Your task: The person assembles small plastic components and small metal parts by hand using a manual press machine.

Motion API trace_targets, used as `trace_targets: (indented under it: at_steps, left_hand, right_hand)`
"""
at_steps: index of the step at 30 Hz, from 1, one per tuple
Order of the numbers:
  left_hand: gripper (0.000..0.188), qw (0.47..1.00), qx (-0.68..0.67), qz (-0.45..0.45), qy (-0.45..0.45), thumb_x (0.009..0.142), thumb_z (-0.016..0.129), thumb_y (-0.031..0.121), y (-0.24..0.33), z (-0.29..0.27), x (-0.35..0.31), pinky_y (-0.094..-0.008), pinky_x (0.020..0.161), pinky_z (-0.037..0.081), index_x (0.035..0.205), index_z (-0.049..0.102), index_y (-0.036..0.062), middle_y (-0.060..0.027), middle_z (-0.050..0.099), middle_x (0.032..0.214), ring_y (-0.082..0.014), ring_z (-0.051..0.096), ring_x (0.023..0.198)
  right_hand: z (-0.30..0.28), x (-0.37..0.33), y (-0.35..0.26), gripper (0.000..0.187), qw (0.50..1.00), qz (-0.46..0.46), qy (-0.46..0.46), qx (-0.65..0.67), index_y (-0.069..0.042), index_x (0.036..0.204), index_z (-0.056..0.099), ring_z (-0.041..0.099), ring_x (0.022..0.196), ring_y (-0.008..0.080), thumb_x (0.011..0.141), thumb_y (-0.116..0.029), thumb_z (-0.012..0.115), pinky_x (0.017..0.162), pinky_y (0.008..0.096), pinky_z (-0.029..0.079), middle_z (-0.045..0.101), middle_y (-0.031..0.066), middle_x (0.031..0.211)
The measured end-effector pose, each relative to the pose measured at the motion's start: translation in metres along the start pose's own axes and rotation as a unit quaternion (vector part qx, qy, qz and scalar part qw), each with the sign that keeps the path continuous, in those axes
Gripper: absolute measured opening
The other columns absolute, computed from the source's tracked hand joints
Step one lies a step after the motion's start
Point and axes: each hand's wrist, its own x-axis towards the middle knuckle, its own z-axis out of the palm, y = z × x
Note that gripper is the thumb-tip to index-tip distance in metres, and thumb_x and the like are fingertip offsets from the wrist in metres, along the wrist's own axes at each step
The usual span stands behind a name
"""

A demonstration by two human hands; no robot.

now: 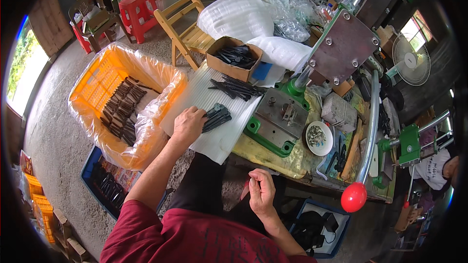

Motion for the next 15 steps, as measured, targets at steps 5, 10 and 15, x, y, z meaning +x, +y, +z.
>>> trace_targets:
  at_steps: [5,10,15]
  left_hand:
    - [0.017,1.000,0.025,0.010,-0.005,0.076,0.056,0.022,0.004,0.005,0.009,-0.0373,0.073,0.043,0.087,0.059,0.0093,-0.0084,0.055,0.084,-0.0265,0.053,0.087]
    - [0.019,0.999,0.024,0.035,-0.003,0.075,0.057,0.022,0.004,0.005,0.011,-0.0366,0.072,0.043,0.087,0.059,0.0083,-0.0090,0.054,0.082,-0.0262,0.052,0.085]
    - [0.018,0.999,-0.004,0.045,-0.027,0.075,0.057,0.022,0.002,0.003,0.021,-0.0368,0.071,0.043,0.086,0.059,0.0080,-0.0093,0.054,0.082,-0.0268,0.053,0.082]
  right_hand:
    - [0.003,0.003,0.005,0.008,1.000,0.003,-0.001,0.001,0.001,0.086,0.053,0.052,0.074,0.0241,0.080,-0.005,0.052,0.067,0.0301,0.042,0.055,0.0125,0.085]
    - [0.001,0.003,0.005,0.008,1.000,-0.005,0.000,-0.008,0.001,0.085,0.053,0.052,0.073,0.0239,0.080,-0.005,0.051,0.066,0.0302,0.042,0.055,0.0124,0.085]
    - [0.000,0.002,0.011,0.008,1.000,-0.006,0.004,-0.007,0.001,0.085,0.053,0.052,0.073,0.0236,0.080,-0.005,0.051,0.065,0.0296,0.042,0.055,0.0123,0.084]
